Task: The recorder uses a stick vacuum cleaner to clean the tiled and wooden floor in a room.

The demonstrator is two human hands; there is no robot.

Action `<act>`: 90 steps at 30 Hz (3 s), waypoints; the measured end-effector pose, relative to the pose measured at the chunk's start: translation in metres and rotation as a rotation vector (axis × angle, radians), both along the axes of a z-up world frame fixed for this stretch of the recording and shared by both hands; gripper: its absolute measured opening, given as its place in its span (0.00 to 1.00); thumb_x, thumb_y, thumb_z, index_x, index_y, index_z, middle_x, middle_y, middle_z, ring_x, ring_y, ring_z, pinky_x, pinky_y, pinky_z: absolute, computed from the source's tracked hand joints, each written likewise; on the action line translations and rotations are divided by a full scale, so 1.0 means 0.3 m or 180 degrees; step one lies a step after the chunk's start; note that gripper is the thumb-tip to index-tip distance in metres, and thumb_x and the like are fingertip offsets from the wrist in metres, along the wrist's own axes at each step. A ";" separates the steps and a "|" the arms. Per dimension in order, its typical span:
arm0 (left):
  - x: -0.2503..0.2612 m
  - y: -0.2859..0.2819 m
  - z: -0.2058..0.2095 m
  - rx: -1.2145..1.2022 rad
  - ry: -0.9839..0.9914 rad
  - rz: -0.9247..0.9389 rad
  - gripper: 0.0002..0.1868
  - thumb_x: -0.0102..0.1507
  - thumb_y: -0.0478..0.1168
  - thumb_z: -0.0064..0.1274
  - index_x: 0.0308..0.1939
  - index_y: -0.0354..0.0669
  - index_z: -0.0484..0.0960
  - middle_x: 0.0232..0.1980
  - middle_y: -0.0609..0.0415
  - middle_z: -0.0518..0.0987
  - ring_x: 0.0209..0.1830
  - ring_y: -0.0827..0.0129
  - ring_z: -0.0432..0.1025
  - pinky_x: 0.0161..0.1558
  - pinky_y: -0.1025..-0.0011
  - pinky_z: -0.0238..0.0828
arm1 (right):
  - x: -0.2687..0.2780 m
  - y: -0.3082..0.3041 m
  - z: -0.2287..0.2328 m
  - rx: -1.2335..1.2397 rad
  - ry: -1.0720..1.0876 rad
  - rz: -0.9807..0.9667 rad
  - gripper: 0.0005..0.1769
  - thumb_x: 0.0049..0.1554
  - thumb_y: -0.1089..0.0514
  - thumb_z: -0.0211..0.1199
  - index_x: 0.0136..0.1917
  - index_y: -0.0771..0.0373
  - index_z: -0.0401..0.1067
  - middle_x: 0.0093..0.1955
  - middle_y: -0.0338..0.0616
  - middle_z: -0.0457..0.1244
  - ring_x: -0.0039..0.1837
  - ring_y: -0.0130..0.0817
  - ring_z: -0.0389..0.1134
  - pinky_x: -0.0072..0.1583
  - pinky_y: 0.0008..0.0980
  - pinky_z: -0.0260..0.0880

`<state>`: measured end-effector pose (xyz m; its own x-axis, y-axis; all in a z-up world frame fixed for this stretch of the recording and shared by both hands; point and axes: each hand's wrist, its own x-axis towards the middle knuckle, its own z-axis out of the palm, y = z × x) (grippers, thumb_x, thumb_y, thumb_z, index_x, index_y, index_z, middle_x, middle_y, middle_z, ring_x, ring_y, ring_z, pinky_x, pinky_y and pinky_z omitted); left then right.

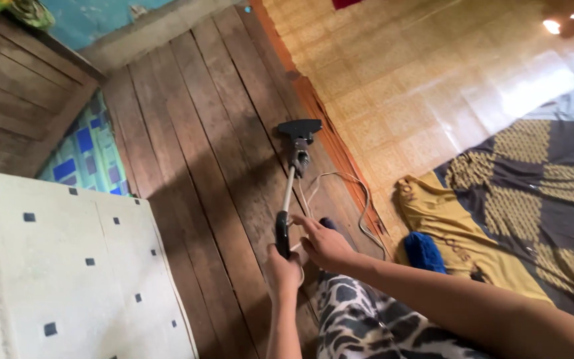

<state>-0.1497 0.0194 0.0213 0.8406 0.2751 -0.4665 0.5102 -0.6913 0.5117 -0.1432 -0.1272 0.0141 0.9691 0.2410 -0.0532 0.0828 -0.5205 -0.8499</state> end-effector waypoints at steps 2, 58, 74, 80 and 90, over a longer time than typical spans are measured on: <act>-0.038 0.023 -0.060 0.0040 -0.0129 0.0061 0.16 0.58 0.40 0.58 0.47 0.39 0.75 0.43 0.36 0.83 0.45 0.40 0.78 0.43 0.47 0.75 | -0.072 -0.012 -0.007 -0.0120 0.0230 -0.0341 0.36 0.58 0.59 0.52 0.78 0.54 0.51 0.58 0.53 0.67 0.49 0.59 0.70 0.49 0.54 0.70; -0.686 0.544 -0.552 -0.0218 0.0436 0.0904 0.32 0.56 0.49 0.61 0.62 0.48 0.70 0.40 0.42 0.84 0.42 0.50 0.82 0.46 0.56 0.81 | -0.328 0.751 -0.431 0.0296 0.2686 -0.0437 0.40 0.52 0.51 0.73 0.73 0.63 0.62 0.46 0.50 0.70 0.38 0.36 0.69 0.39 0.37 0.69; -0.029 0.599 -0.183 -0.0491 0.0050 0.0781 0.16 0.66 0.44 0.51 0.53 0.42 0.70 0.39 0.42 0.83 0.38 0.48 0.81 0.34 0.52 0.78 | 0.186 0.803 -0.194 0.0278 0.2652 -0.0998 0.34 0.57 0.42 0.69 0.71 0.55 0.68 0.54 0.41 0.70 0.48 0.37 0.69 0.46 0.41 0.70; -0.110 0.710 -0.218 -0.0235 -0.0134 0.0647 0.18 0.64 0.46 0.56 0.51 0.42 0.71 0.40 0.42 0.84 0.40 0.48 0.80 0.36 0.52 0.76 | 0.051 0.872 -0.259 0.0494 0.2450 -0.0866 0.31 0.55 0.49 0.70 0.69 0.61 0.72 0.55 0.45 0.72 0.50 0.38 0.73 0.49 0.36 0.73; -0.584 0.747 -0.171 -0.0079 -0.0455 0.0523 0.17 0.62 0.40 0.55 0.52 0.39 0.70 0.39 0.41 0.84 0.40 0.48 0.80 0.36 0.53 0.77 | -0.362 0.981 -0.025 0.0076 0.2301 -0.0770 0.44 0.48 0.53 0.72 0.75 0.50 0.59 0.59 0.48 0.68 0.52 0.41 0.73 0.51 0.40 0.79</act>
